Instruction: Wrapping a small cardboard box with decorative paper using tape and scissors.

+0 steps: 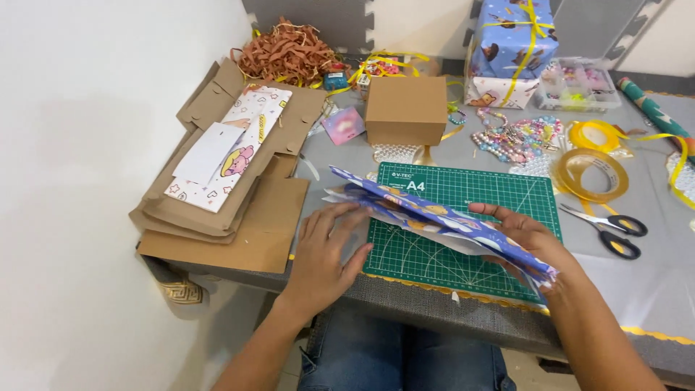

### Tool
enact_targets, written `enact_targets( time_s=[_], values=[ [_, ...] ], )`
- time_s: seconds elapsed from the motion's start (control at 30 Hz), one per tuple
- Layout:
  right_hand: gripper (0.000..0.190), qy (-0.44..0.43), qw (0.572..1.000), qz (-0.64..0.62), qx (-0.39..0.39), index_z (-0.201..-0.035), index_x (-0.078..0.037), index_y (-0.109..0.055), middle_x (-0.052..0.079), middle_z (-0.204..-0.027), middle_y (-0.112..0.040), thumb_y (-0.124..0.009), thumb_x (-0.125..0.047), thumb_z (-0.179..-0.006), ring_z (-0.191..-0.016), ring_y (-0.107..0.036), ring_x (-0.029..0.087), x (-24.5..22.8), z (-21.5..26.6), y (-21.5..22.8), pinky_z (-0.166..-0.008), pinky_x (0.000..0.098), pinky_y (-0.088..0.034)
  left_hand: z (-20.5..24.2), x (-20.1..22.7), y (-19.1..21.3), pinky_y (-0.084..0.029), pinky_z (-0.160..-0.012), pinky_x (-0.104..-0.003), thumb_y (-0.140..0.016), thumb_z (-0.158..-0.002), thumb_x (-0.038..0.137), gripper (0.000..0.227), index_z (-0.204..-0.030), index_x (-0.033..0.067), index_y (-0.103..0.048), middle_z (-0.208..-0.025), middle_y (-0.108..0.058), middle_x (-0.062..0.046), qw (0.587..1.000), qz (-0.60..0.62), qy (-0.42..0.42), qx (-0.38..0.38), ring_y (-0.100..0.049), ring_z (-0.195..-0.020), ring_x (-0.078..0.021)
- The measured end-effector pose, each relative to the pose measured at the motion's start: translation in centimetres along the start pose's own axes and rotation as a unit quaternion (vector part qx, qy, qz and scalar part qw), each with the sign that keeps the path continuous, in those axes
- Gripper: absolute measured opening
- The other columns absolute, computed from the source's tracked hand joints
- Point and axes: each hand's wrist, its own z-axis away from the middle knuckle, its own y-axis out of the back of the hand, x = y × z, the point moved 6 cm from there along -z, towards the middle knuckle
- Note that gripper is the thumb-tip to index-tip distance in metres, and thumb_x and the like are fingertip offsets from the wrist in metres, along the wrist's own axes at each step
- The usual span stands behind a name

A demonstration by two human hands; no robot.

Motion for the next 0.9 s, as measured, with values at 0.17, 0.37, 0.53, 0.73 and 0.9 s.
enact_targets(
  time_s=[0.17, 0.37, 0.53, 0.73, 0.9],
  values=[
    [0.066, 0.116, 0.989, -0.036, -0.079, -0.163, 0.008, -0.048, 0.027, -0.107, -0.083, -0.062, -0.010, -0.101, -0.068, -0.076, 0.019, -0.1, 0.7, -3.6, -0.047, 0.0260, -0.052, -3.0, 1.0, -2.0, -0.039, -0.109, -0.051, -0.085, -0.105, 0.025, 0.038, -0.142, 0.0249, -0.075, -0.138, -0.057, -0.005, 0.995, 0.016, 0.006, 0.094, -0.053, -0.134, -0.0346],
    [0.068, 0.052, 0.994, 0.090, -0.033, -0.168, 0.011, -0.041, 0.039, -0.114, -0.080, -0.048, -0.022, -0.109, -0.080, -0.081, 0.039, 4.7, -8.6, 2.1, -0.056, 0.0417, -0.064, -3.8, 2.0, -3.1, -0.035, -0.112, -0.052, -0.077, -0.109, 0.025, 0.007, -0.106, 0.0291, -0.081, -0.141, -0.061, -0.002, 0.996, 0.007, 0.004, 0.094, -0.053, -0.141, -0.0333],
    [0.110, 0.235, 0.963, 0.131, 0.006, -0.169, 0.008, -0.052, 0.038, -0.154, -0.063, -0.037, -0.078, -0.101, -0.137, -0.064, 0.046, 0.3, -0.4, -1.4, -0.113, 0.0586, -0.048, -3.7, 2.5, -3.5, -0.035, -0.113, -0.053, -0.070, -0.115, 0.023, 0.012, -0.106, 0.0258, -0.078, -0.148, -0.067, -0.002, 0.997, 0.015, 0.011, 0.070, -0.056, -0.146, -0.0317],
    [0.145, 0.333, 0.898, 0.277, -0.080, -0.169, 0.006, -0.050, 0.030, -0.164, -0.064, -0.031, -0.108, -0.082, -0.153, -0.055, 0.047, -3.4, 5.4, -6.3, -0.125, 0.0632, -0.034, -2.1, 2.2, -3.8, -0.037, -0.114, -0.056, -0.069, -0.112, 0.016, 0.015, -0.106, 0.0243, -0.079, -0.147, -0.068, -0.004, 0.999, 0.000, -0.002, 0.054, -0.057, -0.147, -0.0327],
    [0.061, 0.188, 0.844, 0.494, 0.089, -0.146, -0.028, -0.079, -0.005, -0.149, -0.076, -0.095, -0.039, -0.088, -0.146, -0.070, 0.016, -3.8, 6.6, -9.0, -0.124, 0.0398, -0.048, -1.1, 3.1, -1.4, -0.042, -0.110, -0.052, -0.069, -0.097, -0.008, 0.033, -0.108, 0.0225, -0.077, -0.144, -0.076, -0.003, 0.992, -0.027, -0.043, 0.117, -0.067, -0.138, -0.0356]
  ],
)
